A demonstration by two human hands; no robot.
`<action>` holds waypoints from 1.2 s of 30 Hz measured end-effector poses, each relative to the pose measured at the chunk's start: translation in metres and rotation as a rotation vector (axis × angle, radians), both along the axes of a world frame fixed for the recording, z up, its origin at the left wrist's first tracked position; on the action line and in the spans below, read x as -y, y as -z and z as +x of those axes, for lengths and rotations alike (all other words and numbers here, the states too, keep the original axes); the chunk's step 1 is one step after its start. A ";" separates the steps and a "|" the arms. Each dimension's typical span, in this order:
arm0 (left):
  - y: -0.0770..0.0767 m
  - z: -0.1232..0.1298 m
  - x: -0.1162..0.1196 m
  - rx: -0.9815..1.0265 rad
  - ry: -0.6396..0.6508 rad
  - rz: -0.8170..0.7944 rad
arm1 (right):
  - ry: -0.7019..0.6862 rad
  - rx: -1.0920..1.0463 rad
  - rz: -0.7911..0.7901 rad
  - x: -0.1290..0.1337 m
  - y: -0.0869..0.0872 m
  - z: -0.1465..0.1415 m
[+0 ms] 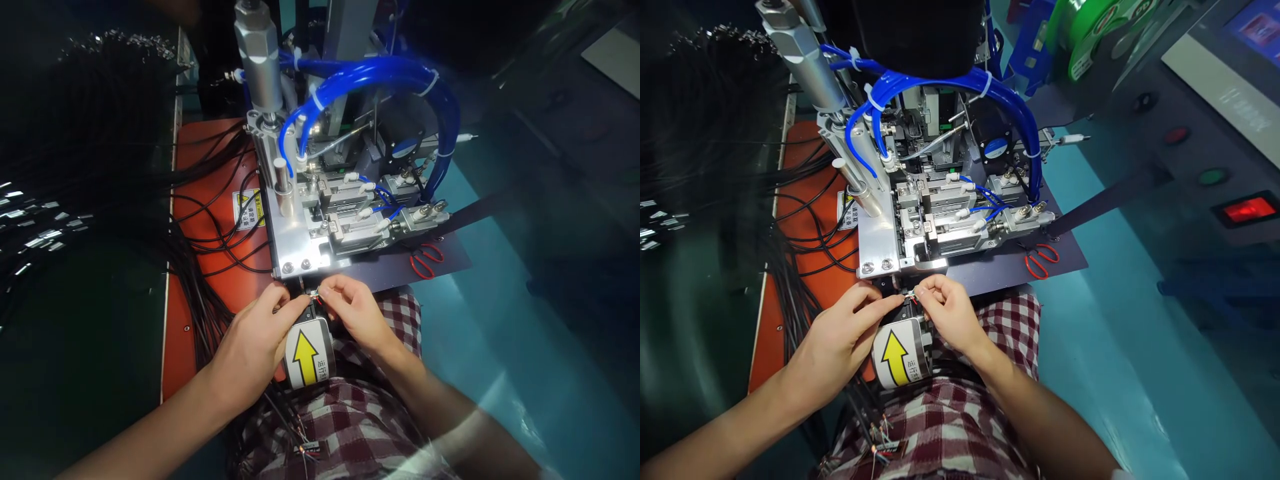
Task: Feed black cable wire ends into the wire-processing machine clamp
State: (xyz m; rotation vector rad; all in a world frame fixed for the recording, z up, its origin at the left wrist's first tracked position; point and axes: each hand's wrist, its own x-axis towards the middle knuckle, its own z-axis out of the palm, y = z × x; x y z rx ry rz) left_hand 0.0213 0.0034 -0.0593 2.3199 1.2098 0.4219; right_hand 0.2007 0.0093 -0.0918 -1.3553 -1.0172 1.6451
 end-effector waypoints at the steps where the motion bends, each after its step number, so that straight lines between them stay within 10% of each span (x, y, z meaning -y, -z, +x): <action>1: 0.000 0.000 0.000 -0.011 0.002 0.004 | 0.001 0.003 0.000 0.000 0.000 0.000; 36: -0.001 0.003 0.000 -0.112 0.019 0.078 | 0.094 0.212 0.283 0.007 0.015 -0.008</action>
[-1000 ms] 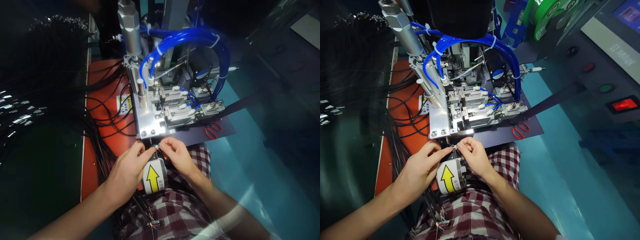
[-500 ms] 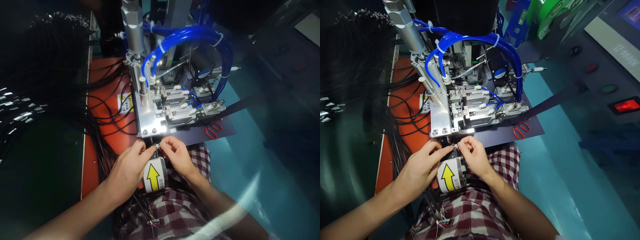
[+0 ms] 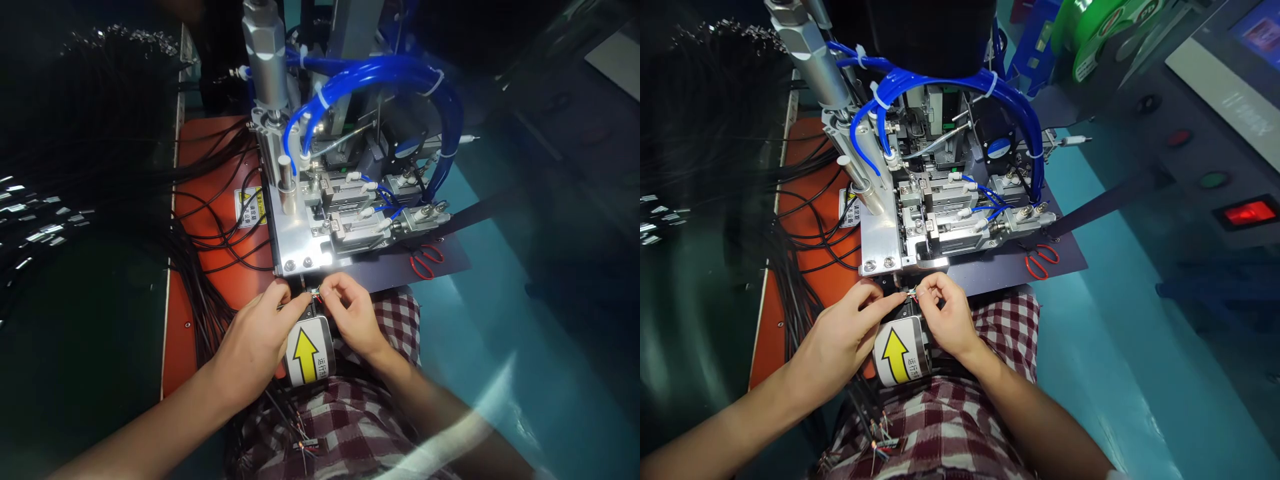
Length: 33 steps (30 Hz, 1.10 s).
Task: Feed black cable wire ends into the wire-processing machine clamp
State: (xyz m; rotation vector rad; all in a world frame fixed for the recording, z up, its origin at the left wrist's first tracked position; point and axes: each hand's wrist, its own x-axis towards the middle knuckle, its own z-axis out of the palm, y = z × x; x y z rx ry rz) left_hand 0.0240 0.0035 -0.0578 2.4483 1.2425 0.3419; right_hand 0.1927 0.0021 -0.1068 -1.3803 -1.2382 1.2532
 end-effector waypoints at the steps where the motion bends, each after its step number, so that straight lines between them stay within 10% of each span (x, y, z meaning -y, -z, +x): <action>1: 0.000 0.000 0.000 -0.002 0.000 -0.003 | 0.001 0.012 0.010 0.000 0.000 0.000; 8: 0.002 0.002 0.001 -0.100 0.012 0.061 | -0.002 0.221 0.088 0.002 -0.009 0.000; 16: 0.003 0.000 0.002 -0.099 0.021 0.073 | -0.063 -0.168 -0.353 -0.006 -0.013 0.006; 26: 0.006 0.000 0.001 -0.055 0.014 0.065 | 0.008 0.061 -0.026 -0.001 -0.013 0.002; 33: 0.006 -0.001 0.000 -0.037 0.027 0.068 | 0.023 -0.260 -0.326 -0.007 -0.010 -0.001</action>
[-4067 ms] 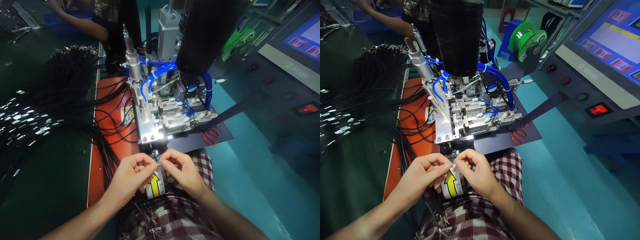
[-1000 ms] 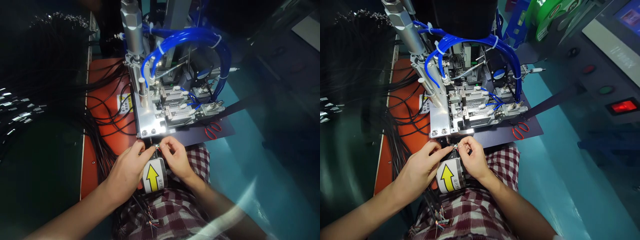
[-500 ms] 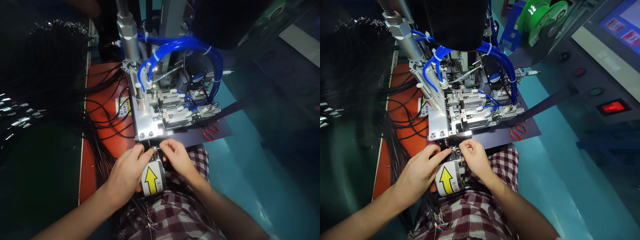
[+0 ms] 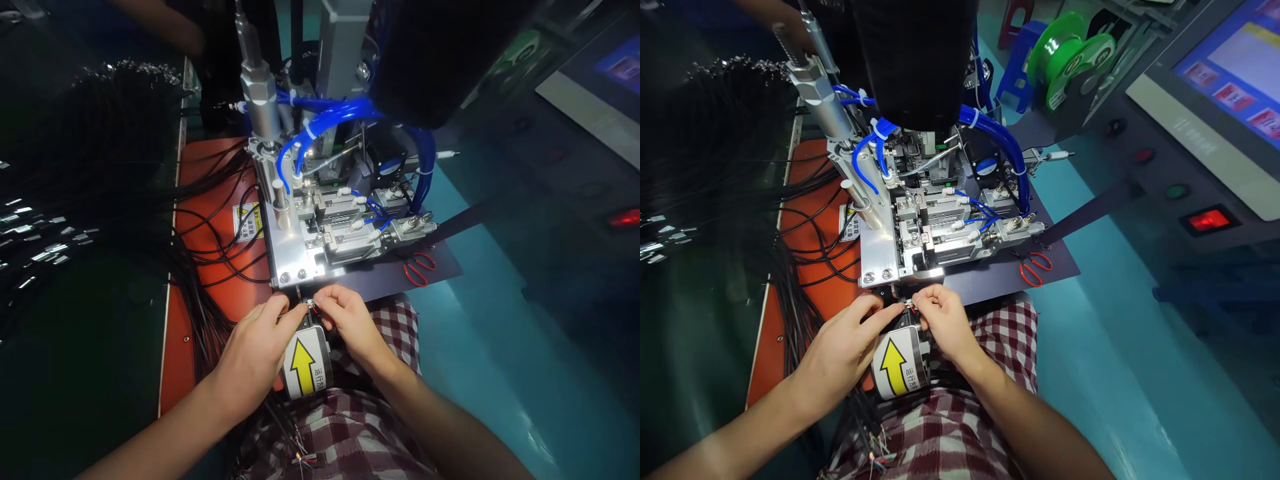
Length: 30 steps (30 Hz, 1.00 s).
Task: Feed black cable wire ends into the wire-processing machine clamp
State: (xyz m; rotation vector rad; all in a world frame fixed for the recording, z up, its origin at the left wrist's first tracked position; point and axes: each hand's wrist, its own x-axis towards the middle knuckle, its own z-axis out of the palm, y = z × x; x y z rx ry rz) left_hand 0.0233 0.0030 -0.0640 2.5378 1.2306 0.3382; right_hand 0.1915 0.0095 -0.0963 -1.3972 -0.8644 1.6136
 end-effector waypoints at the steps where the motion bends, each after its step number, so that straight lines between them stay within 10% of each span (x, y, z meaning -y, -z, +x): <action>1: 0.000 0.000 0.000 0.003 0.000 -0.005 | 0.000 -0.032 -0.020 0.000 0.001 0.000; 11: -0.002 0.001 0.000 0.026 -0.018 -0.033 | -0.023 0.052 -0.005 0.018 -0.001 0.003; 18: -0.003 0.002 -0.001 0.058 -0.020 -0.008 | -0.132 0.644 0.388 0.014 -0.019 0.005; 30: -0.003 0.001 -0.003 0.122 -0.044 -0.064 | -0.143 0.006 0.080 0.002 0.009 0.014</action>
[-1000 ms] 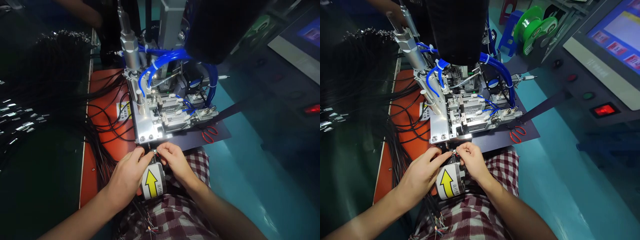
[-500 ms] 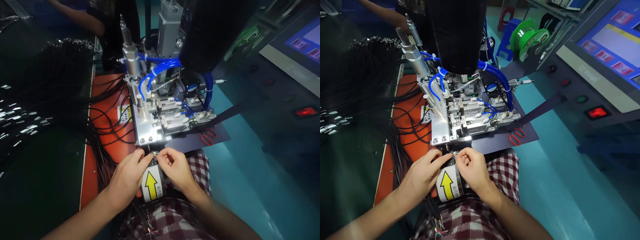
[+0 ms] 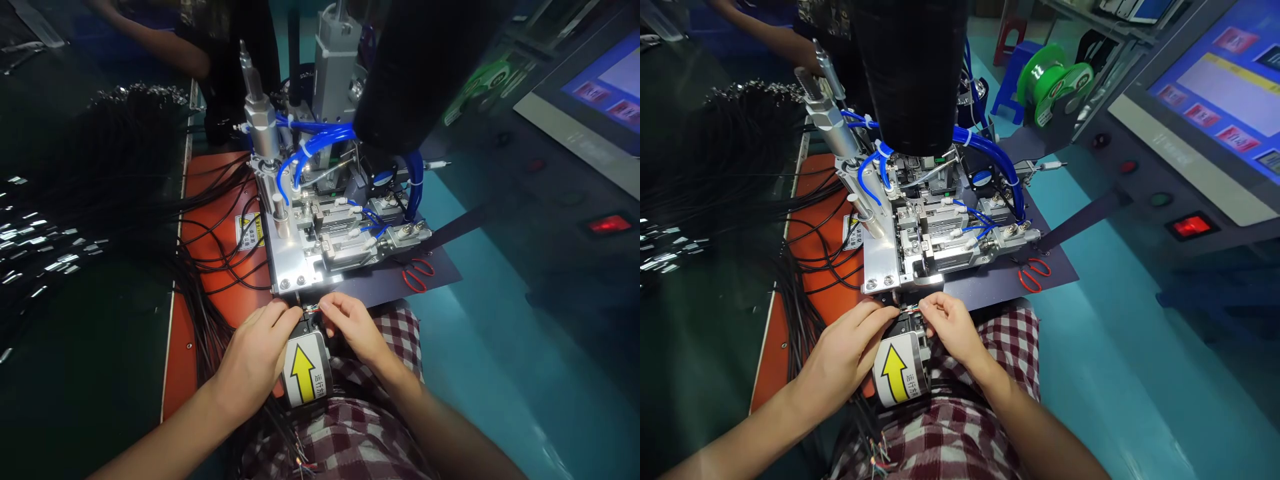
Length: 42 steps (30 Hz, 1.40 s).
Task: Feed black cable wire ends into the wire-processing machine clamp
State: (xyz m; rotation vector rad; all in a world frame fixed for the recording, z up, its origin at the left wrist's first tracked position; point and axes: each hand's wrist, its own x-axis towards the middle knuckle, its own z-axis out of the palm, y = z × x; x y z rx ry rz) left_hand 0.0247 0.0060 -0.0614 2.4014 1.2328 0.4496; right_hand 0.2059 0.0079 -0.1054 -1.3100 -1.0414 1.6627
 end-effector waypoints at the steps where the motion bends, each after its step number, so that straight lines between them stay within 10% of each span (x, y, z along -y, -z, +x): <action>1: -0.001 0.000 0.000 -0.007 0.001 0.008 | 0.011 0.005 0.009 0.000 -0.001 -0.001; 11: -0.015 0.007 0.014 -0.413 0.043 0.266 | 0.078 -0.155 -0.114 -0.001 0.000 -0.012; 42: -0.006 0.004 0.009 -0.223 0.047 0.074 | 0.102 -0.100 -0.024 0.003 0.002 -0.017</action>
